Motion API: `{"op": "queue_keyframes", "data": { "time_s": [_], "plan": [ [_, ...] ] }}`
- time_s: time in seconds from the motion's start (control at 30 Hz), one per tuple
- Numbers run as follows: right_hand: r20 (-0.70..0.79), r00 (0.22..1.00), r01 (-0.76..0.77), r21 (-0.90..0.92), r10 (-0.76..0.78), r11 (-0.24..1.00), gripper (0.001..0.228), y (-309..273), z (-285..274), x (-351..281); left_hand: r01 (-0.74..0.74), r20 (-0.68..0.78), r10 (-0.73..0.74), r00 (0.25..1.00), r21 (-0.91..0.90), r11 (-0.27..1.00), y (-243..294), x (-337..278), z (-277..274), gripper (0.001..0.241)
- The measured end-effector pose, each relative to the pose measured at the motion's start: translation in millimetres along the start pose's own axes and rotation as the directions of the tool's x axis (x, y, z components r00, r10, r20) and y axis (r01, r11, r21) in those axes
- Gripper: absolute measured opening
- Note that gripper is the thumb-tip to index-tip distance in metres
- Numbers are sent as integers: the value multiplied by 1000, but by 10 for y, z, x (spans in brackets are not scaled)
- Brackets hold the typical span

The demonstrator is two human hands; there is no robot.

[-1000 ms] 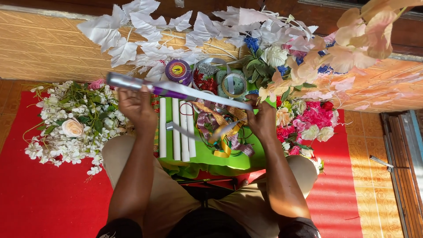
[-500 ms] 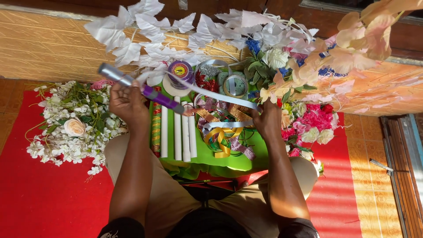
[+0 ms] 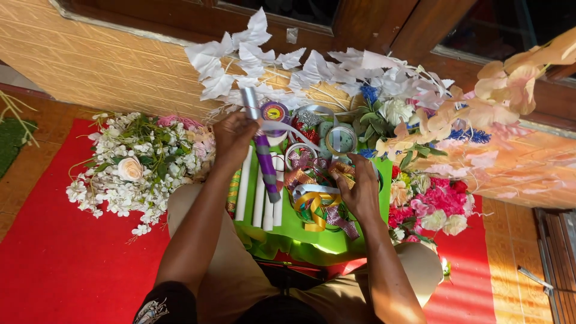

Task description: A person wraps a decorative silver ribbon around a purple tube and secures it using their hands.

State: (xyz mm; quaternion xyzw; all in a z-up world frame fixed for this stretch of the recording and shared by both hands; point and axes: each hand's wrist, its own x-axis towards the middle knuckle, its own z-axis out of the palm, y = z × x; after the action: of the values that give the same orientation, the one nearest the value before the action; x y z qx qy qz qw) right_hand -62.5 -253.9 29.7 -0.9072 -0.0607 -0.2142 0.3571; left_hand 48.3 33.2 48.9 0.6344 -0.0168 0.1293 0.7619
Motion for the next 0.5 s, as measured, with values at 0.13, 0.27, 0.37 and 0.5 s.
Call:
{"op": "queue_keyframes", "data": {
  "time_s": [0.13, 0.27, 0.37, 0.5],
  "plan": [
    [-45, 999, 20, 24, -19, 999, 40, 23, 119, -95, 157, 184, -136, 973, -102, 982, -25, -106, 202, 19],
    [121, 992, -90, 447, 40, 890, 7, -106, 220, -222, 345, 489, -269, 830, -72, 936, -488, -142, 306, 26],
    [328, 942, -269, 627, 65, 731, 18, -211, 285, -302, 447, 541, -324, 777, -110, 888, -825, -268, 383, 26],
    [506, 862, -414, 668, 30, 619, 30, -114, 420, -351, 487, 500, -346, 794, -183, 854, -1111, -522, 481, 23]
  ]
}}
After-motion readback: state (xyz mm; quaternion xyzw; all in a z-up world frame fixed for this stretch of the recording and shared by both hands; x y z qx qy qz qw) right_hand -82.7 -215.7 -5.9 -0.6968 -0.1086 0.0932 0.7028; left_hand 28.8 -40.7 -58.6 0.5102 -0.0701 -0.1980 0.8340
